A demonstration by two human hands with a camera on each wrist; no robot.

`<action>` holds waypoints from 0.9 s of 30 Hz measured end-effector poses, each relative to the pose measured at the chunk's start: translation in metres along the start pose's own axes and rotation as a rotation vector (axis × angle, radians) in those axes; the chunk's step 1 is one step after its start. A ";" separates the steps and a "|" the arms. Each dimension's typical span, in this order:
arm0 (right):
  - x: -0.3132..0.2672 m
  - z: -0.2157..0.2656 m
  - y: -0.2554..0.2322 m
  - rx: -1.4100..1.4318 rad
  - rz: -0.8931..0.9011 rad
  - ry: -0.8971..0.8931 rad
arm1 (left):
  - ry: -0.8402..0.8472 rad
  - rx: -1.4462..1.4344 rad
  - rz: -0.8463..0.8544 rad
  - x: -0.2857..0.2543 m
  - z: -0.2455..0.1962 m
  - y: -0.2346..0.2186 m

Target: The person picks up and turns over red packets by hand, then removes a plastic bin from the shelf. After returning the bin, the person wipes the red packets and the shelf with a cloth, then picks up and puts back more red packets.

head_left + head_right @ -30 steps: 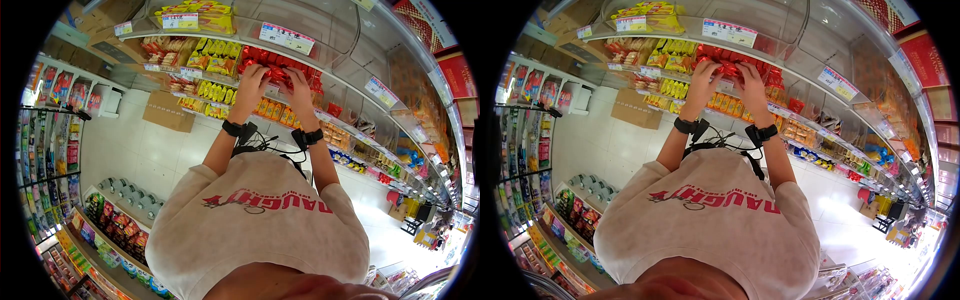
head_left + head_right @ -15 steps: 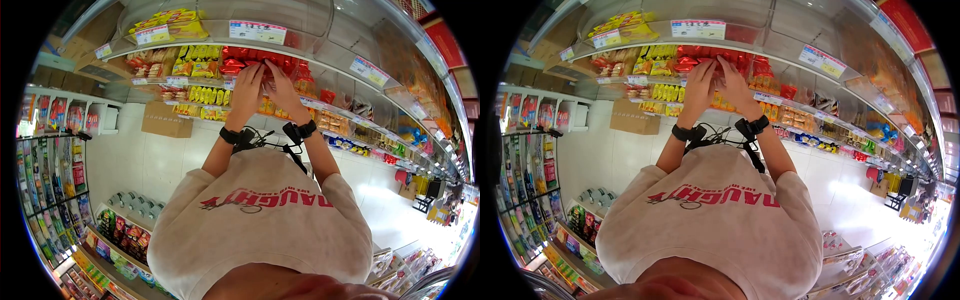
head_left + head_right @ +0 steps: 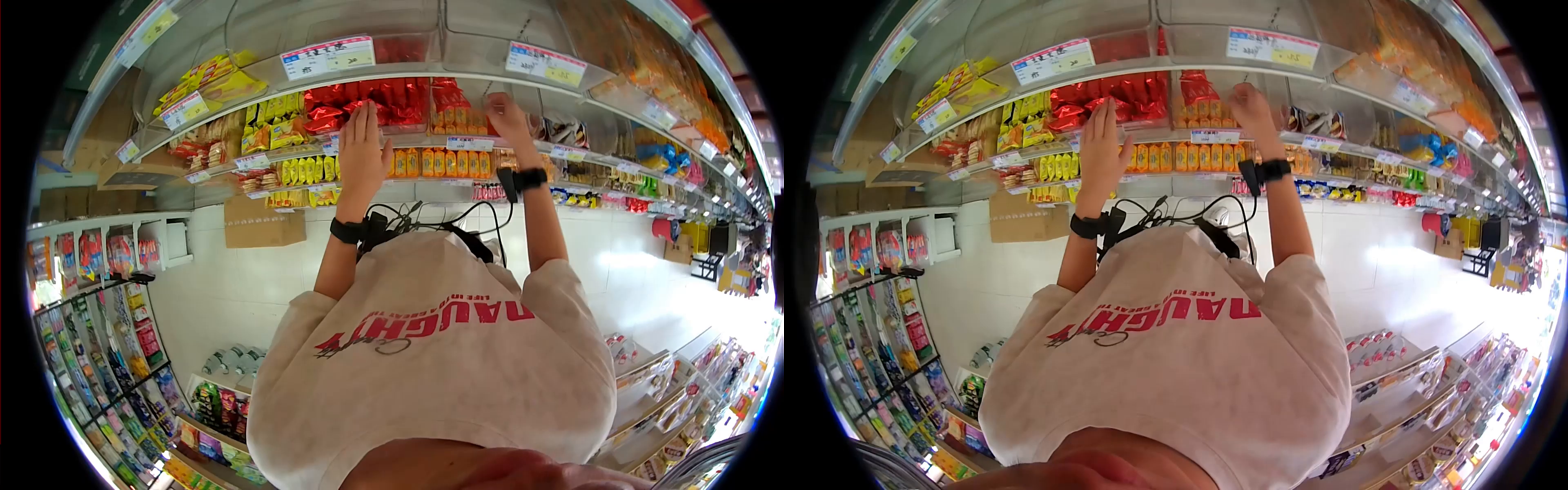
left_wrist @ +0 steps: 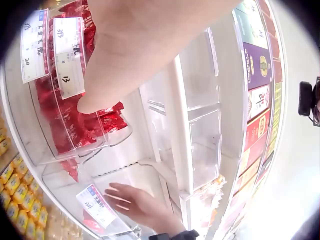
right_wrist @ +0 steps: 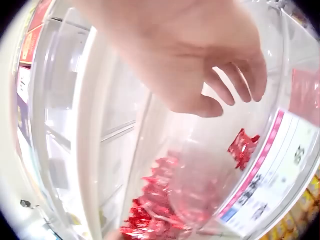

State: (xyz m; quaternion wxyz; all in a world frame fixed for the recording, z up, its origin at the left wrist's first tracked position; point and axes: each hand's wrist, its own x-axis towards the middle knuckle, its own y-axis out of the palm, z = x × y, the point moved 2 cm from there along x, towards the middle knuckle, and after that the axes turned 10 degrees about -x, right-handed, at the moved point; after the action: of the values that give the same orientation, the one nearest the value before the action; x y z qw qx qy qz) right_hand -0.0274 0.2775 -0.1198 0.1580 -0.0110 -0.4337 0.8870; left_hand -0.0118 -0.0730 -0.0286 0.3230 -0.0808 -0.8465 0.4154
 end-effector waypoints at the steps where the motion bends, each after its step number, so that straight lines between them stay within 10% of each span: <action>1: -0.003 0.003 -0.005 -0.131 0.098 0.028 | -0.002 0.004 0.012 -0.001 0.000 0.000; 13: 0.026 -0.025 0.002 -0.619 0.513 -0.049 | 0.037 -0.357 0.056 0.030 -0.029 -0.033; 16: 0.028 0.003 -0.014 -0.414 0.349 -0.006 | 0.165 -0.381 0.034 0.030 -0.037 -0.031; 22: 0.036 0.062 0.003 0.492 0.557 0.134 | 0.043 -0.469 0.263 0.024 -0.038 -0.022; 27: 0.073 0.032 0.064 0.295 0.497 0.075 | 0.039 -0.474 0.439 0.014 -0.038 -0.008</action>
State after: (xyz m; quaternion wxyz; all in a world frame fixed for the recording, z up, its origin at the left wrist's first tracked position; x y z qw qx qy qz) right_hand -0.1194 0.2381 -0.1409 -0.0482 -0.1267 -0.2781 0.9509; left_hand 0.0013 -0.0476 0.0009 0.2141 -0.3423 -0.8756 0.2651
